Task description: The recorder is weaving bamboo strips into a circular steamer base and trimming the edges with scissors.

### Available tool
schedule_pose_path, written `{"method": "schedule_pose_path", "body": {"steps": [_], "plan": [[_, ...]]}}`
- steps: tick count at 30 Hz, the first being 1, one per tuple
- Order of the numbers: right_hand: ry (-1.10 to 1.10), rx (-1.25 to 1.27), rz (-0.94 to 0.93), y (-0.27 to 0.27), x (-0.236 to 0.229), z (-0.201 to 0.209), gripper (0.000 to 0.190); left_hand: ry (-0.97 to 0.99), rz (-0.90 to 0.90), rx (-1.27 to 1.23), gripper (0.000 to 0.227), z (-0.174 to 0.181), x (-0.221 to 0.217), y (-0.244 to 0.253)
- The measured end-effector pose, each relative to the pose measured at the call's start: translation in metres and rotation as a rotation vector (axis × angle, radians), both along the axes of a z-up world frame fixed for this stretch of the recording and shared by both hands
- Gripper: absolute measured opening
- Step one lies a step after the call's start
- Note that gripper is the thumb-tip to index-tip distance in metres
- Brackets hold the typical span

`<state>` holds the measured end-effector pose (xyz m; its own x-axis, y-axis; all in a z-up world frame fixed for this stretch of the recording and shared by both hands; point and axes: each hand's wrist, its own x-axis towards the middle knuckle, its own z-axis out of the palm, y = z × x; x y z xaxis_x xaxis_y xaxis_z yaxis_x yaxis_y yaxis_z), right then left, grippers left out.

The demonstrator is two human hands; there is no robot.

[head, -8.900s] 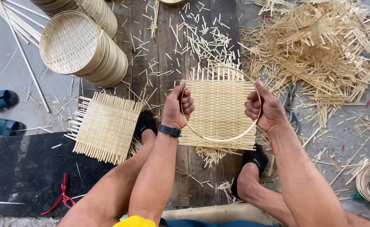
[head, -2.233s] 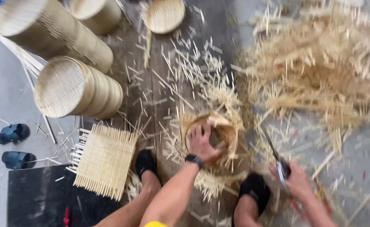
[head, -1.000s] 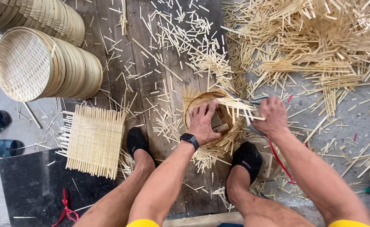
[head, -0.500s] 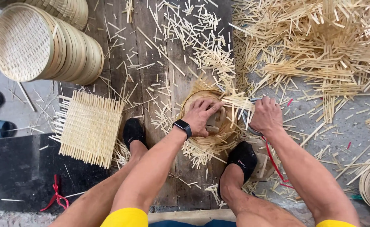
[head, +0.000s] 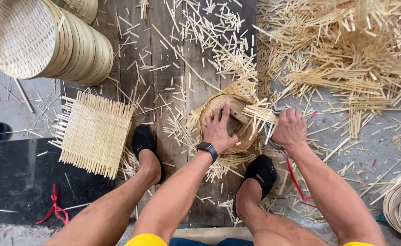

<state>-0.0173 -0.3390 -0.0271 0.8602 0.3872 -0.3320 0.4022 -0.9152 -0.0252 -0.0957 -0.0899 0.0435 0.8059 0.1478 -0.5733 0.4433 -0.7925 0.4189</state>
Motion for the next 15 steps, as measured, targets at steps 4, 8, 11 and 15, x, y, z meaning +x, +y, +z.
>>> {"method": "schedule_pose_path", "body": {"steps": [4,8,11,15], "plan": [[0.244,-0.060,-0.086,-0.018,0.007,0.014,0.034,-0.042,-0.086,-0.023,0.129,0.002,0.003,0.016],[0.033,0.055,0.003,-0.020,0.005,-0.005,0.038,-0.062,-0.158,-0.041,0.129,0.004,0.007,0.017],[-0.260,0.127,0.085,0.001,0.001,-0.004,0.039,-0.012,-0.218,-0.031,0.131,-0.001,0.013,0.023],[0.156,-0.067,-0.019,-0.011,0.002,0.012,0.028,0.010,-0.305,0.028,0.128,-0.001,0.013,0.023]]}}
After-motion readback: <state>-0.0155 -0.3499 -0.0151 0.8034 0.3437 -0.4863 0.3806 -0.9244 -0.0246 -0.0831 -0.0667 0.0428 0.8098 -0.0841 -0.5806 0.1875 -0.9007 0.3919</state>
